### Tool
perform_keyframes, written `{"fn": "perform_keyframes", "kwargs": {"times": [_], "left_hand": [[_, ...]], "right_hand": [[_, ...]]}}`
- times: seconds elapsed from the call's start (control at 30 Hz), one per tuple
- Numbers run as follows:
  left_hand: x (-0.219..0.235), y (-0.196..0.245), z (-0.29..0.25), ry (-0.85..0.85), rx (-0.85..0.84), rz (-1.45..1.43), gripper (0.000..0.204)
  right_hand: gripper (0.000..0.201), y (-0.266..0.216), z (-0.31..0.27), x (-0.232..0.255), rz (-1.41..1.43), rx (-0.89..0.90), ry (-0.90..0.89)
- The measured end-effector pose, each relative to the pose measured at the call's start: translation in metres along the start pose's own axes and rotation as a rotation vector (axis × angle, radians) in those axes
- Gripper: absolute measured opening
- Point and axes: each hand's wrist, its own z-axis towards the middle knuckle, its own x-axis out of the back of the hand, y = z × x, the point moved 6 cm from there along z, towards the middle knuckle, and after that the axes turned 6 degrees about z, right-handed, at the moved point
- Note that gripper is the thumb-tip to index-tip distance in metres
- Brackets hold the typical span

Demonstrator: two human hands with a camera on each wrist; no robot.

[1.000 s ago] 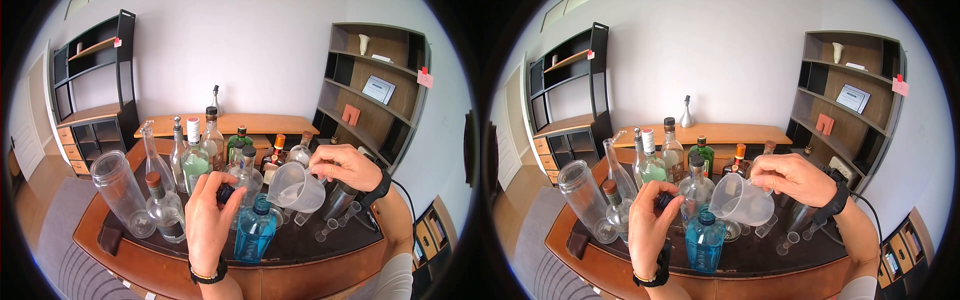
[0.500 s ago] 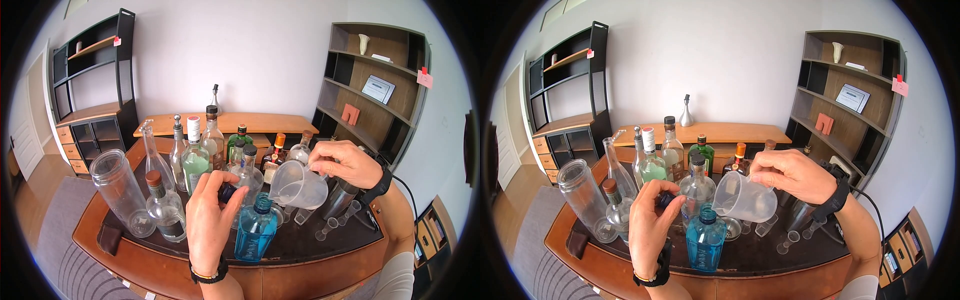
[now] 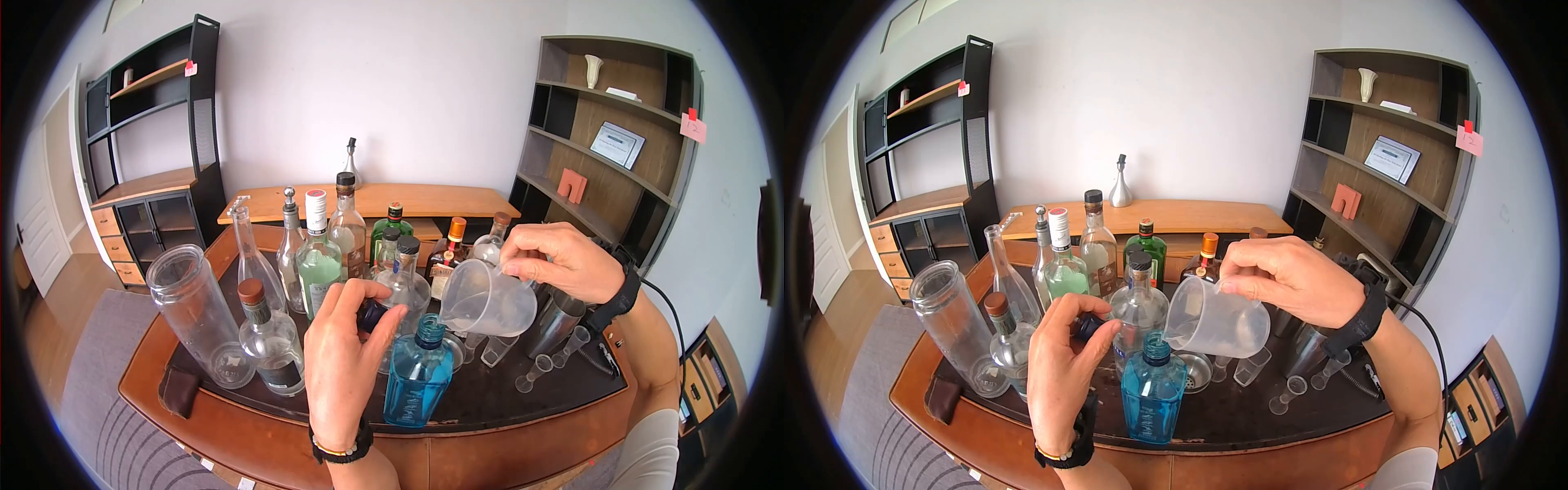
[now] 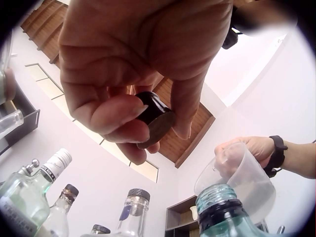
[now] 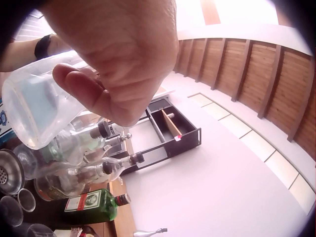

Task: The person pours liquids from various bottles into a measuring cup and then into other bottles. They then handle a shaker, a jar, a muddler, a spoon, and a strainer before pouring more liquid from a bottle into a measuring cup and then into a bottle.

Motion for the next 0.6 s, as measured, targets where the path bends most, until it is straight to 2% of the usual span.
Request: {"fn": "perform_keyframes", "kwargs": {"times": [0.6], "left_hand": [[0.0013, -0.0006, 0.0000, 0.010, -0.007, 0.008, 0.022]], "right_hand": [[0.018, -0.0079, 0.0022, 0.0025, -0.036, 0.008, -0.007]]}}
